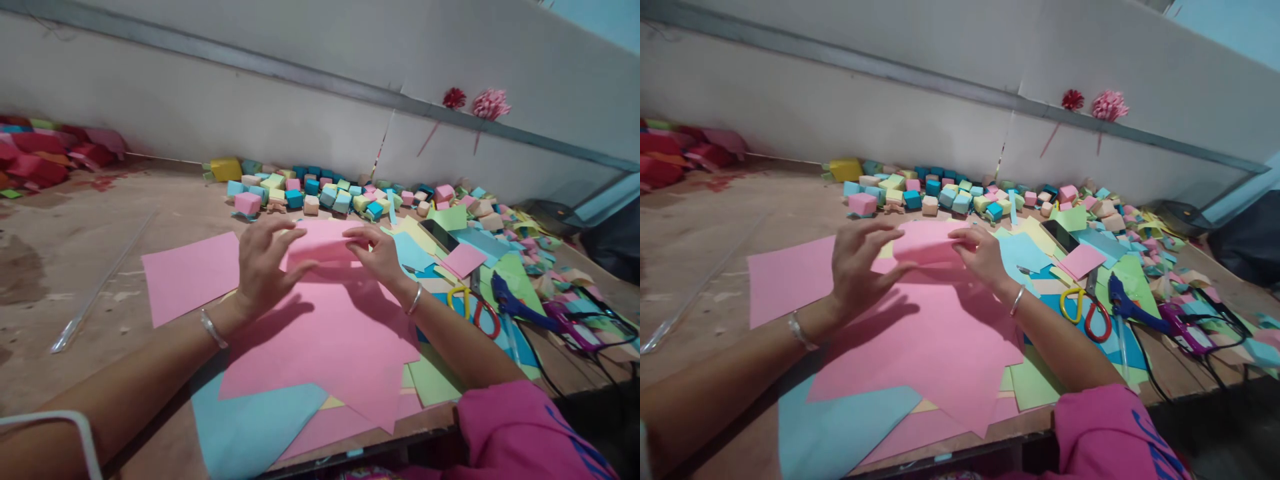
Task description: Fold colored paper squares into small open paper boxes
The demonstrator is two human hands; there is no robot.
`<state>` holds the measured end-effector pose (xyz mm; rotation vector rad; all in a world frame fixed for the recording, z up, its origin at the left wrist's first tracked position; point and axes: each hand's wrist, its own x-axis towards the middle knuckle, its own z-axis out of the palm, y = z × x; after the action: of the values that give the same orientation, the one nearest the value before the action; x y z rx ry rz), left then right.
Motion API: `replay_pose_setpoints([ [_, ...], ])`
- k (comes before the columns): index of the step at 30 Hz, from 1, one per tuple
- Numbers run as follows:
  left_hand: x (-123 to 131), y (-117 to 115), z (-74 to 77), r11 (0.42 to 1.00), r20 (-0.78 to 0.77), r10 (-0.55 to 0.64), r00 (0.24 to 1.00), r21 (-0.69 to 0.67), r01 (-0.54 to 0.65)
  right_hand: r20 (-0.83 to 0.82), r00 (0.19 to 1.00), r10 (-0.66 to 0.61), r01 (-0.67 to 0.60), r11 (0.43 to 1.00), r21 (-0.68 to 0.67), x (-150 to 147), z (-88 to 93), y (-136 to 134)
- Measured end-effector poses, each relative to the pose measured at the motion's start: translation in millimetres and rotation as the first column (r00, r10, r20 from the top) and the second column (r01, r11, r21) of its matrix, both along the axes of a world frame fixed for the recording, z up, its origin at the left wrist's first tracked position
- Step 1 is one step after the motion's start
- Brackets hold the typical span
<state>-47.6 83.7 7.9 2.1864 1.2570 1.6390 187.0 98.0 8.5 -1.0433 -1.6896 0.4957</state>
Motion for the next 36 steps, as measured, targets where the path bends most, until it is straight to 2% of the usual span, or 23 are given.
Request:
replay_pose_setpoints([
  [3, 6.5, -9.0, 3.0, 0.986, -0.094, -0.131, 0.987, -0.116, 0.120, 0.148, 0.984, 0.095, -0.105, 0.993, 0.061, -12.1, 12.1, -19.0],
  [5, 8.9, -12.4, 5.3, 0.973, -0.013, -0.126, 0.992, -0.197, 0.121, 0.174, 0.982, 0.075, -0.095, 0.989, 0.113, -16.1, 17.3, -27.0],
  [9, 9.3, -14.5, 16.5, 0.967, 0.219, -0.038, 0.975, -0.238, 0.091, 0.036, 0.998, -0.057, 0.050, 0.986, 0.161, -13.5, 21.0, -25.6],
  [11, 10.4, -15.4, 21.8, 0.941, 0.356, -0.044, 0.933, -0.299, 0.159, -0.089, 0.996, -0.003, 0.010, 0.997, 0.074, -13.0, 21.0, -22.2],
  [13, 13.3, -16.9, 23.2, 0.884, 0.494, -0.064, 0.867, -0.376, 0.279, -0.218, 0.970, 0.110, -0.125, 0.990, -0.060, -15.8, 20.4, -21.7],
  [15, 17.2, -18.9, 21.0, 0.815, 0.574, -0.083, 0.815, -0.431, 0.387, -0.318, 0.935, 0.155, -0.213, 0.964, -0.158, -20.9, 19.4, -24.7],
  [18, 21.9, -22.3, 17.3, 0.699, 0.626, -0.114, 0.771, -0.501, 0.510, -0.344, 0.935, 0.089, -0.165, 0.966, -0.198, -26.6, 17.8, -31.5],
  [20, 22.9, -24.5, 18.8, 0.657, 0.632, -0.129, 0.764, -0.523, 0.543, -0.303, 0.951, 0.056, -0.121, 0.972, -0.201, -27.4, 16.8, -34.9],
  [27, 20.0, -28.8, 31.9, 0.749, 0.604, -0.121, 0.788, -0.465, 0.471, -0.184, 0.977, 0.111, -0.155, 0.958, -0.242, -28.2, 17.2, -42.1],
  [33, 23.6, -32.3, 28.6, 0.742, 0.613, -0.074, 0.787, -0.493, 0.454, -0.211, 0.973, 0.090, -0.116, 0.986, -0.118, -32.4, 25.6, -48.5],
  [36, 24.4, -33.6, 27.7, 0.742, 0.605, -0.078, 0.792, -0.495, 0.451, -0.213, 0.974, 0.071, -0.096, 0.989, -0.108, -32.4, 27.4, -48.9],
])
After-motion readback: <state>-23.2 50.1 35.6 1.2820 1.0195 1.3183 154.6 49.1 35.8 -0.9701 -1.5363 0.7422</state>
